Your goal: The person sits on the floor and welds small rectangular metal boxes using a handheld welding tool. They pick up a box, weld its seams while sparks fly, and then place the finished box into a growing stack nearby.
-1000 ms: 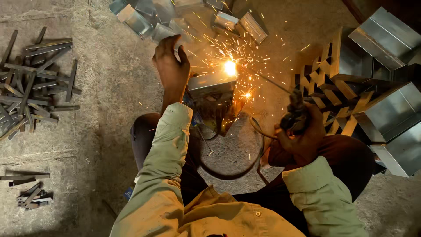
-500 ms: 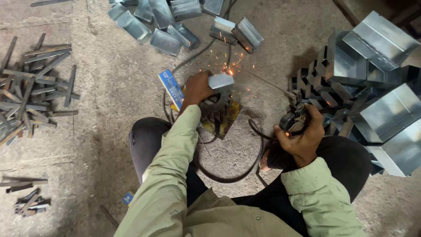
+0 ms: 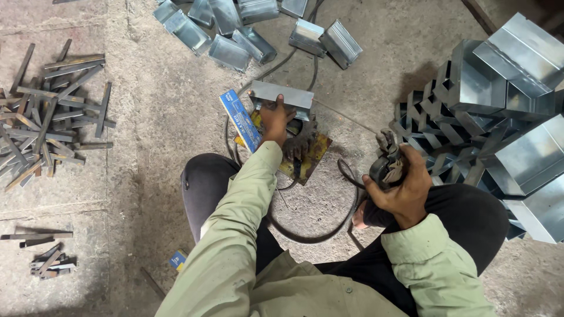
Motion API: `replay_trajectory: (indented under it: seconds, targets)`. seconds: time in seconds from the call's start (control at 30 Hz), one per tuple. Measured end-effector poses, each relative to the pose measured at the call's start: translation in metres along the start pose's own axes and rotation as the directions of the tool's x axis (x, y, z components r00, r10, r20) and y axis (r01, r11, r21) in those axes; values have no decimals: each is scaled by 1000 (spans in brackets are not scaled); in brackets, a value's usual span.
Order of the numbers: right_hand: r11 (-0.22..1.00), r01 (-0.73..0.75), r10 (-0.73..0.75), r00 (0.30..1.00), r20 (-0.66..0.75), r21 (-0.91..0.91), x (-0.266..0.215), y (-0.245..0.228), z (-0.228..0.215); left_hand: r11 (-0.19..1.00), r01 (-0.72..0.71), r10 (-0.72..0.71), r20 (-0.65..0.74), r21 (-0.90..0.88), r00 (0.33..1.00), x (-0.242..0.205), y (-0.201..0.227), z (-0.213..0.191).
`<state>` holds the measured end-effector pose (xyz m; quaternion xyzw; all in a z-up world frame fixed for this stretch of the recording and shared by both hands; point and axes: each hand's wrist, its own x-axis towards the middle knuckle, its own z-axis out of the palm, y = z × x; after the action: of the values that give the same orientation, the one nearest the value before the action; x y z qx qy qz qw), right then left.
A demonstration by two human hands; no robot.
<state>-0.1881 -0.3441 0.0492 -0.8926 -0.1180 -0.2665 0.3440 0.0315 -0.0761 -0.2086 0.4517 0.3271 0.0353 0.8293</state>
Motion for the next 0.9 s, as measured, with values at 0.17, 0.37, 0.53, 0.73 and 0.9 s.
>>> replay_trajectory:
  seconds: [0.17,0.37,0.53,0.73,0.9]
  targets:
    - [999,16,-16,999,30,29,-2,-2,-2,988,-43,40,23,150,999,-1,4,-6]
    - [999,31,-32,999,37,12,-2,0,0,971,-150,147,26,184,989,-2,4,-6]
    - [999,13,-15,999,37,30,-1,-1,2,967,-101,104,2,235,995,-5,8,-6]
    - [998,32,-33,999,31,50,2,-6,1,903,-288,283,62,319,957,20,-17,-18]
    - [987,-107,94,989,114,116,0,-8,0,834,-338,380,-11,436,925,39,-25,-19]
